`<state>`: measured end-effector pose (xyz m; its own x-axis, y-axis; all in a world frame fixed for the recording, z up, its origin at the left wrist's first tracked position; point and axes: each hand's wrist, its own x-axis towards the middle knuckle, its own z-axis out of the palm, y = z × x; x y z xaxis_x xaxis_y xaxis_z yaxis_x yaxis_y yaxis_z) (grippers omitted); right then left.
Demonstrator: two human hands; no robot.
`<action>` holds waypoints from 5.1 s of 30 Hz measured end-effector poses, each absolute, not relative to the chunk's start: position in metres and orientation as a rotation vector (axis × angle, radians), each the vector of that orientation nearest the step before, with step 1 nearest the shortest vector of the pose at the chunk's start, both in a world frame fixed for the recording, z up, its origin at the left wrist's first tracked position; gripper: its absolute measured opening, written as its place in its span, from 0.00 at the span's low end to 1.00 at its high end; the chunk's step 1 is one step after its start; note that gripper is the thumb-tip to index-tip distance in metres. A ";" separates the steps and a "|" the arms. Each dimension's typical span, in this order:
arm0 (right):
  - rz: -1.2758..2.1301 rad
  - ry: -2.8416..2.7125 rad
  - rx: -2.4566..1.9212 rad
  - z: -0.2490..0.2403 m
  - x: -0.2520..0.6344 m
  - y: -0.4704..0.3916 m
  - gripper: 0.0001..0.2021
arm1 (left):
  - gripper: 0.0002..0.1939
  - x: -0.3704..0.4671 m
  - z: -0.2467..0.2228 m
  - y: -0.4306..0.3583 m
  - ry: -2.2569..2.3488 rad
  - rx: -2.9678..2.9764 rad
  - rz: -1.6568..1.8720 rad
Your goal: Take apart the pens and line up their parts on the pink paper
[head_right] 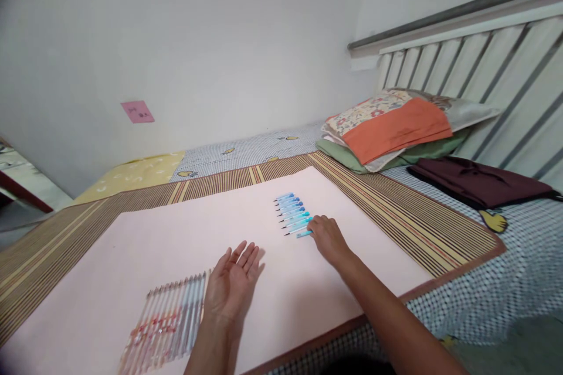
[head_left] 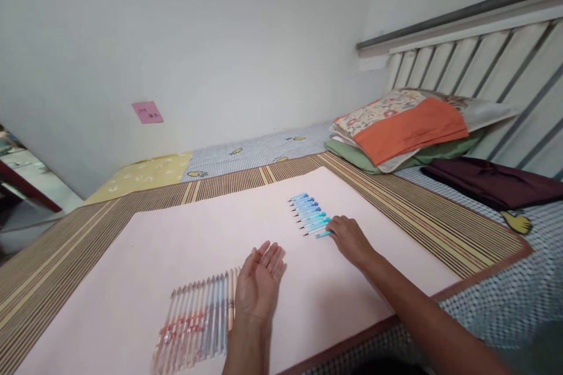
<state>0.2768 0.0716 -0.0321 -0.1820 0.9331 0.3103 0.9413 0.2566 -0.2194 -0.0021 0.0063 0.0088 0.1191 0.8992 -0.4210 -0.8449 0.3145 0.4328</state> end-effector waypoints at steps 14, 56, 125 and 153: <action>-0.081 -2.187 -1.687 -0.034 0.278 0.073 0.11 | 0.12 -0.003 0.007 0.006 0.688 0.095 1.261; -0.104 -2.158 -1.600 -0.033 0.283 0.076 0.06 | 0.10 0.000 0.004 0.007 0.733 0.093 1.255; -0.109 -1.998 -1.451 -0.046 0.263 0.069 0.09 | 0.11 0.001 0.003 0.008 0.749 0.087 1.244; -0.097 -2.026 -1.484 -0.046 0.263 0.076 0.07 | 0.10 0.000 0.001 0.007 0.729 0.102 1.241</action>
<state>0.2634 0.0758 -0.0463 -0.1785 0.8384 0.5150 0.8839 0.3666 -0.2904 0.0004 0.0074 0.0010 0.1324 0.8840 -0.4483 -0.8220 0.3507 0.4488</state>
